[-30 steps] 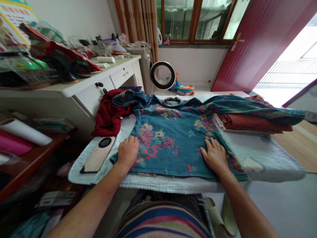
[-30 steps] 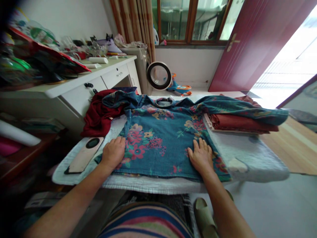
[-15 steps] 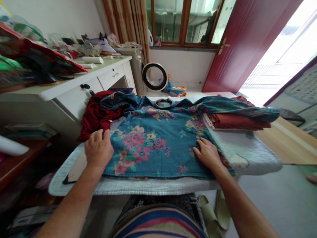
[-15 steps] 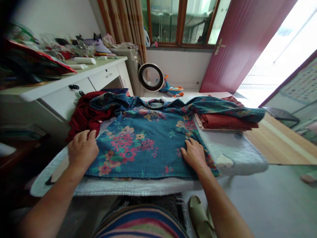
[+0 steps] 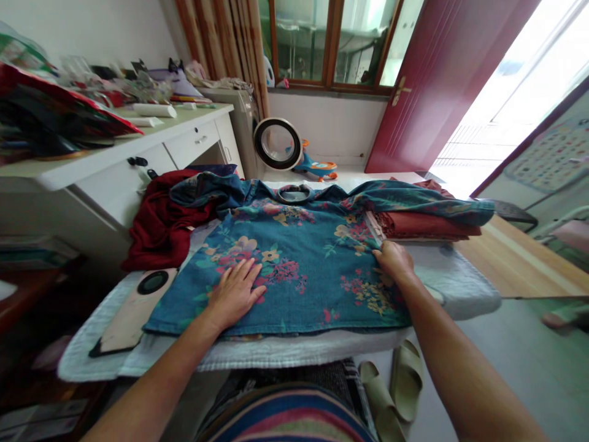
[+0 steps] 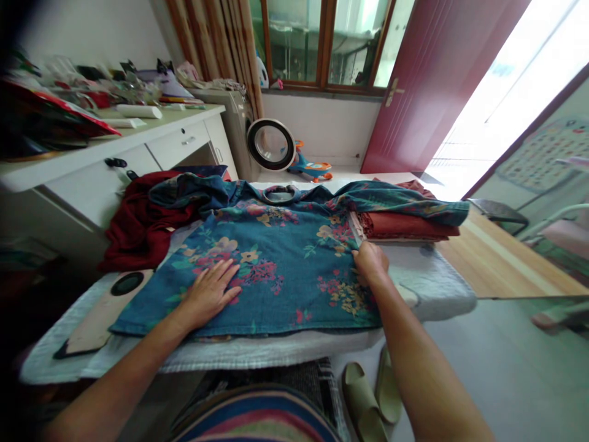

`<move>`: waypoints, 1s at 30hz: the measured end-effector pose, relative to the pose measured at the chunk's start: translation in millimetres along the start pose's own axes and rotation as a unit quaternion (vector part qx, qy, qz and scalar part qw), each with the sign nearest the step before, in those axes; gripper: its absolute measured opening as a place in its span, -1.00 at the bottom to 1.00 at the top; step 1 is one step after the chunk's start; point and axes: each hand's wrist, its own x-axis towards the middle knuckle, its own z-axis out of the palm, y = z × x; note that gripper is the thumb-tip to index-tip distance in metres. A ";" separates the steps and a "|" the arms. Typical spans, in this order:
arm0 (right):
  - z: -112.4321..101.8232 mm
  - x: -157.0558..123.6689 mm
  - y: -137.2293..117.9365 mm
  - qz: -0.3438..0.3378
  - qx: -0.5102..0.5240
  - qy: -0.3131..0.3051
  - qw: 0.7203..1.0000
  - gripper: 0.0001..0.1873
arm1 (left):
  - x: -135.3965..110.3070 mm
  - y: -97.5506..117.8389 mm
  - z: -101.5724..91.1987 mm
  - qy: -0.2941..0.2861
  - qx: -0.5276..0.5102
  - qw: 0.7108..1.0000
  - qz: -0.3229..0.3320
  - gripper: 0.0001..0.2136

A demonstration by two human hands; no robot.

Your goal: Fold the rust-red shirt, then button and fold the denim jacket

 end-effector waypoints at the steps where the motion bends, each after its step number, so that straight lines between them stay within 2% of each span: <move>1: 1.0 2.0 3.3 0.002 0.008 0.003 1.000 -0.64 | -1.6 1.9 -0.3 0.003 -0.005 1.000 0.003 -0.47; 5: 3.8 7.2 13.9 -0.002 0.027 0.013 1.000 -0.67 | -9.0 2.3 -1.9 -0.002 -0.010 1.000 0.011 -0.47; 9: 1.9 9.7 7.5 0.000 0.028 0.027 0.999 -0.66 | -8.5 5.6 -8.2 -0.033 -0.016 0.999 0.004 -0.44; 12: -2.6 12.5 -6.4 0.022 0.022 0.040 0.999 -0.56 | 0.1 22.6 -15.9 -0.040 -0.039 0.998 0.026 -0.44; 15: -6.3 16.9 -16.9 0.025 0.007 0.017 1.000 -0.43 | 10.8 47.8 -20.9 -0.040 -0.069 0.993 0.083 -0.47; 18: -6.9 20.8 -16.3 0.002 -0.003 -0.004 1.000 -0.50 | 16.6 68.0 -19.3 -0.039 -0.086 0.988 0.125 -0.46; 21: -3.7 20.9 -8.3 -0.005 -0.004 0.027 1.000 -0.57 | 15.0 75.9 -13.1 -0.043 -0.091 0.984 0.149 -0.44; 25: 2.9 11.6 -4.0 -0.009 -0.011 0.099 0.995 -0.58 | 7.1 74.2 -8.1 -0.039 -0.092 0.982 0.163 -0.42; 28: 5.6 -4.4 -13.9 -0.068 -0.035 0.148 0.986 -0.54 | 4.0 74.1 -9.3 -0.043 -0.098 0.979 0.171 -0.43; 30: 8.3 -20.7 -26.6 -0.135 -0.036 0.153 0.978 -0.60 | 4.3 76.8 -10.8 -0.054 -0.105 0.976 0.181 -0.43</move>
